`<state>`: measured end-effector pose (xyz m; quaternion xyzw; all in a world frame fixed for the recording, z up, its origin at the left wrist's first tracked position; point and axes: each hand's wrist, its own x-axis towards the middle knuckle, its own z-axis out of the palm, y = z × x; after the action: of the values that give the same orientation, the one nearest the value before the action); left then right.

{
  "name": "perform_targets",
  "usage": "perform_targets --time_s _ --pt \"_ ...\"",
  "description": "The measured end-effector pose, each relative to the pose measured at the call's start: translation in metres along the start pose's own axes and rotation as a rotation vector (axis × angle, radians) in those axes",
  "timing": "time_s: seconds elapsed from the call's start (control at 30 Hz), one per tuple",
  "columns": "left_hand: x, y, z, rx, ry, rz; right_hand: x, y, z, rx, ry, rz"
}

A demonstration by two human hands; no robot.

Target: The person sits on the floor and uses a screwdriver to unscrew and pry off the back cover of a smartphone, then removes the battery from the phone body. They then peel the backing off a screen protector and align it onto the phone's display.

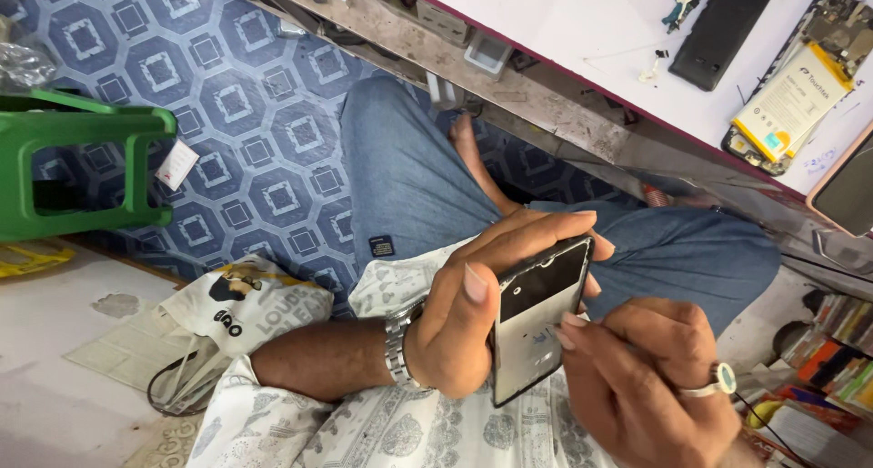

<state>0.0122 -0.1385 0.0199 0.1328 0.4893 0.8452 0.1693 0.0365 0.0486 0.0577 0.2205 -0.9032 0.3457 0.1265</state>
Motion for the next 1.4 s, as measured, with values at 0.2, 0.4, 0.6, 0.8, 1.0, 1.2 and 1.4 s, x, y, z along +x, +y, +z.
perform_targets --time_s 0.2,0.4,0.6,0.8,1.0,1.2,1.4 --pt "-0.001 0.004 0.009 0.110 -0.031 0.032 0.011 -0.012 -0.014 0.081 -0.018 0.133" --pt "-0.003 -0.001 0.011 0.144 -0.075 0.097 0.017 -0.024 -0.015 0.031 0.024 0.142" --pt "-0.008 -0.010 0.011 0.156 -0.102 0.154 0.010 -0.022 -0.006 0.066 0.073 0.109" --pt "-0.011 -0.014 0.013 0.134 -0.138 0.152 0.001 -0.016 -0.002 0.116 0.104 0.074" --pt "-0.013 -0.015 0.014 0.183 -0.155 0.173 -0.011 -0.012 0.003 0.157 0.135 0.058" --pt "-0.013 -0.019 0.016 0.171 -0.165 0.183 -0.016 -0.013 0.000 0.132 0.123 0.095" --pt "-0.012 -0.020 0.015 0.172 -0.147 0.158 -0.007 -0.015 -0.002 0.113 0.079 0.119"
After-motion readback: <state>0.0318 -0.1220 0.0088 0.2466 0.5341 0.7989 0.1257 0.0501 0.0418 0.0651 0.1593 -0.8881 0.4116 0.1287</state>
